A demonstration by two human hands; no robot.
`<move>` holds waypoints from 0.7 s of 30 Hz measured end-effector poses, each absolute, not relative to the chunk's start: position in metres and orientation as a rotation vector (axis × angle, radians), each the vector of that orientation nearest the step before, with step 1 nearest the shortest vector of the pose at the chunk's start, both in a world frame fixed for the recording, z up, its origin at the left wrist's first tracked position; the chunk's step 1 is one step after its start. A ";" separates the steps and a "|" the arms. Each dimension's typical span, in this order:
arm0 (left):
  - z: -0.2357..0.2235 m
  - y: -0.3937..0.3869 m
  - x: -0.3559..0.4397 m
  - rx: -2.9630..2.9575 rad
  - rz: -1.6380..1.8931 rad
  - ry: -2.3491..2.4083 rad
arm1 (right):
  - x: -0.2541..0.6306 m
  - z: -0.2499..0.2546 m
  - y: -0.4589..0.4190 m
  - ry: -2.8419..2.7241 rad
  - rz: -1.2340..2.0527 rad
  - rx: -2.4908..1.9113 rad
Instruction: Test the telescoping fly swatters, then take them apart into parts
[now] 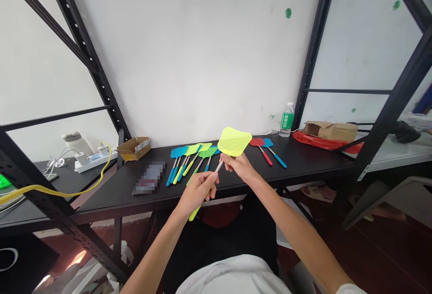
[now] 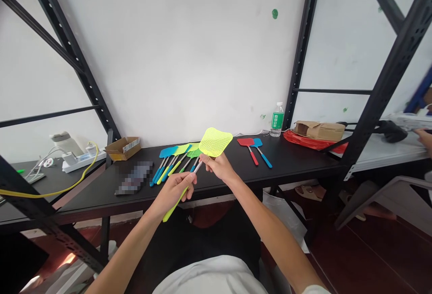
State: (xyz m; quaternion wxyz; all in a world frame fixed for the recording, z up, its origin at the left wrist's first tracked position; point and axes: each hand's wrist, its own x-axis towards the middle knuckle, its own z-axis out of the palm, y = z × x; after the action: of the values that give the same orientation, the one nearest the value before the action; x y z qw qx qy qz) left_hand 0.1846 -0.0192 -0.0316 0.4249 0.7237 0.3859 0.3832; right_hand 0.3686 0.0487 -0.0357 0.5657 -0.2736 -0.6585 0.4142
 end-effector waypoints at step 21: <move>-0.012 -0.033 0.172 2.579 0.756 1.430 | 0.446 -0.031 0.086 -1.190 0.889 -0.760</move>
State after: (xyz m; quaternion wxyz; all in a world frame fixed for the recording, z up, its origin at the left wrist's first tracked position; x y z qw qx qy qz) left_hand 0.1716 -0.0331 -0.0124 0.0488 0.8461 0.4692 0.2480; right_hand 0.4458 0.0855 -0.0315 0.6717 -0.3376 -0.5281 0.3949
